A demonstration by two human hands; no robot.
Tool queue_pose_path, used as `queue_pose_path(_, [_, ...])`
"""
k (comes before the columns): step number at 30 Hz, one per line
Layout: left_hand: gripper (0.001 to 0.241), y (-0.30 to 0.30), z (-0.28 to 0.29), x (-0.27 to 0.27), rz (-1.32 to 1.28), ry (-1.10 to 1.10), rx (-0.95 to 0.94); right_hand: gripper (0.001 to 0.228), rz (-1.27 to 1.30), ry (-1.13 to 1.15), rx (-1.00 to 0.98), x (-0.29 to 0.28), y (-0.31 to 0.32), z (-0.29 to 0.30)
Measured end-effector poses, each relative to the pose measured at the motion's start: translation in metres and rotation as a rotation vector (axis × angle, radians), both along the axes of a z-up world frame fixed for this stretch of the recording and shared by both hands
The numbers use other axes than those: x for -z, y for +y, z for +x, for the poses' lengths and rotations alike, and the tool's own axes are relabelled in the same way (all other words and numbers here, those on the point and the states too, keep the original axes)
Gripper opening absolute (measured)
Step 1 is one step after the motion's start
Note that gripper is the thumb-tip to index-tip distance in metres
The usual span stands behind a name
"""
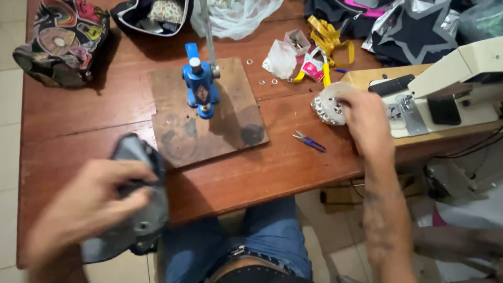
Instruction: Attaching metal grommets to a denim garment using a manual hand press
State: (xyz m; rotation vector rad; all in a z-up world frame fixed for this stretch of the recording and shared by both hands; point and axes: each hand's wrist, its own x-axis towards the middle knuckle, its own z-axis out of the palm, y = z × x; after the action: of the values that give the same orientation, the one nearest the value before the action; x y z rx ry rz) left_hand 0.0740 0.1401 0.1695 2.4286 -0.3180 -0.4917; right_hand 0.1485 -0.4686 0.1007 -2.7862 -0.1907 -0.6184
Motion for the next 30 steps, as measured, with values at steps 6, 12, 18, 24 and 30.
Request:
queue_pose_path(6, [0.020, -0.030, -0.062, 0.132, -0.300, -0.138, -0.016, 0.014, -0.355, 0.301, -0.172, 0.087, -0.055, 0.089])
queue_pose_path(12, [0.016, -0.055, -0.127, 0.162, -0.519, -0.035, -0.196, 0.015, -0.482, 0.293, -0.080, 0.109, -0.076, 0.089])
queue_pose_path(18, [0.014, -0.071, -0.151, 0.168, -0.654, 0.011, -0.174, 0.020, -0.637, 0.236, 0.032, 0.065, -0.044, 0.060])
queue_pose_path(24, [0.014, -0.071, -0.151, 0.172, -0.650, 0.042, -0.137, 0.047, -0.275, 0.216, -0.198, 0.059, -0.055, 0.045])
queue_pose_path(30, [0.014, -0.071, -0.153, 0.173, -0.642, -0.014, -0.140, 0.008, -0.714, 0.204, -0.023, 0.061, -0.048, 0.056])
